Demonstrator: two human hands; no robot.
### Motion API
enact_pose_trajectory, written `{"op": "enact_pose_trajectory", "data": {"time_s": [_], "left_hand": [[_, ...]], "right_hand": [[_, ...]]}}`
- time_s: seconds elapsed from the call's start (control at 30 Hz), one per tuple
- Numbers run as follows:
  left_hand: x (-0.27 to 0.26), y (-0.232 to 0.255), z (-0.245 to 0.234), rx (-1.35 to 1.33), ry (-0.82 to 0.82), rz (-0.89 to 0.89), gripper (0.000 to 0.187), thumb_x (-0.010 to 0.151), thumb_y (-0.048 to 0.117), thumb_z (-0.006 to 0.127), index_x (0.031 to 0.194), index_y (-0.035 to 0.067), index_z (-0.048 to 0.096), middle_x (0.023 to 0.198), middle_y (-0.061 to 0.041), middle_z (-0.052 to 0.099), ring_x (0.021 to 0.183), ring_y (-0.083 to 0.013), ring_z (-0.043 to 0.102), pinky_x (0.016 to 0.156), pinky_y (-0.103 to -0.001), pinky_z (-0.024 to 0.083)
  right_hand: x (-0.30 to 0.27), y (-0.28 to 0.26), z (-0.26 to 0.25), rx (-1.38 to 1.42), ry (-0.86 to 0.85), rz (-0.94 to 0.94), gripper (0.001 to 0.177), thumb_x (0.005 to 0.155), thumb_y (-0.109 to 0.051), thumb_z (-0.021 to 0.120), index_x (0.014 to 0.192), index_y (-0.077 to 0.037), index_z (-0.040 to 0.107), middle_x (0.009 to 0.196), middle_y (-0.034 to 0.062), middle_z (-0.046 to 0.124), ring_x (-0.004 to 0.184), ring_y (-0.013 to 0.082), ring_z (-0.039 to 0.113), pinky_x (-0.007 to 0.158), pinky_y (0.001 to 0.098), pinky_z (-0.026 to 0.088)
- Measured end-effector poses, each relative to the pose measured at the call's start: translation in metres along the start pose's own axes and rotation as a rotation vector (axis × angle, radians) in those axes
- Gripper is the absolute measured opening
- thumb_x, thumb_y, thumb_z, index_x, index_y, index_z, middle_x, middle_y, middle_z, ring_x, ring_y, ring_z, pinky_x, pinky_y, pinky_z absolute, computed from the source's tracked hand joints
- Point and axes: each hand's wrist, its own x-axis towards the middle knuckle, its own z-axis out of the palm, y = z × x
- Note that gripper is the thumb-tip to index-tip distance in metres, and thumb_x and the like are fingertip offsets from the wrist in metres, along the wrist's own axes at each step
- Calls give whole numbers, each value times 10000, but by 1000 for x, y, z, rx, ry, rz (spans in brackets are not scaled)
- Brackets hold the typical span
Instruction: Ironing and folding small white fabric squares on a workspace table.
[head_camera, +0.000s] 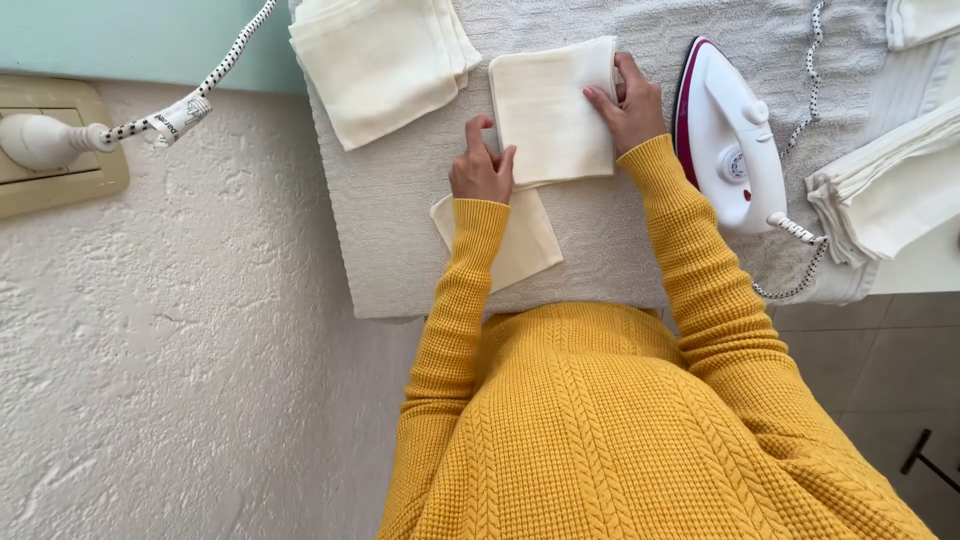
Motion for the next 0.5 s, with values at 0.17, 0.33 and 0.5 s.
{"op": "enact_pose_trajectory", "data": {"time_s": [0.17, 0.33, 0.5], "left_hand": [[2, -4, -8, -20, -17, 15, 447, 864, 242, 810, 1196, 102, 545, 682, -53, 739, 599, -214, 735, 631, -365, 613], [4, -22, 4, 26, -16, 44, 361, 864, 258, 821, 1109, 117, 597, 745, -32, 760, 663, -196, 756, 674, -355, 617], [6, -8, 2, 3, -4, 35, 506, 825, 264, 825, 1230, 93, 574, 734, -54, 756, 656, -217, 756, 678, -366, 616]], "right_hand": [[1, 6, 7, -41, 53, -75, 307, 1080, -230, 644, 1299, -42, 536, 952, 210, 766, 794, 280, 790, 660, 403, 670], [3, 13, 11, -151, 64, -177, 362, 1080, -231, 685, 1332, -39, 510, 941, 232, 760, 830, 311, 788, 693, 410, 667], [-16, -21, 2, -24, 147, -196, 602, 975, -209, 771, 1432, -42, 415, 1032, 188, 763, 960, 291, 766, 777, 372, 656]]}}
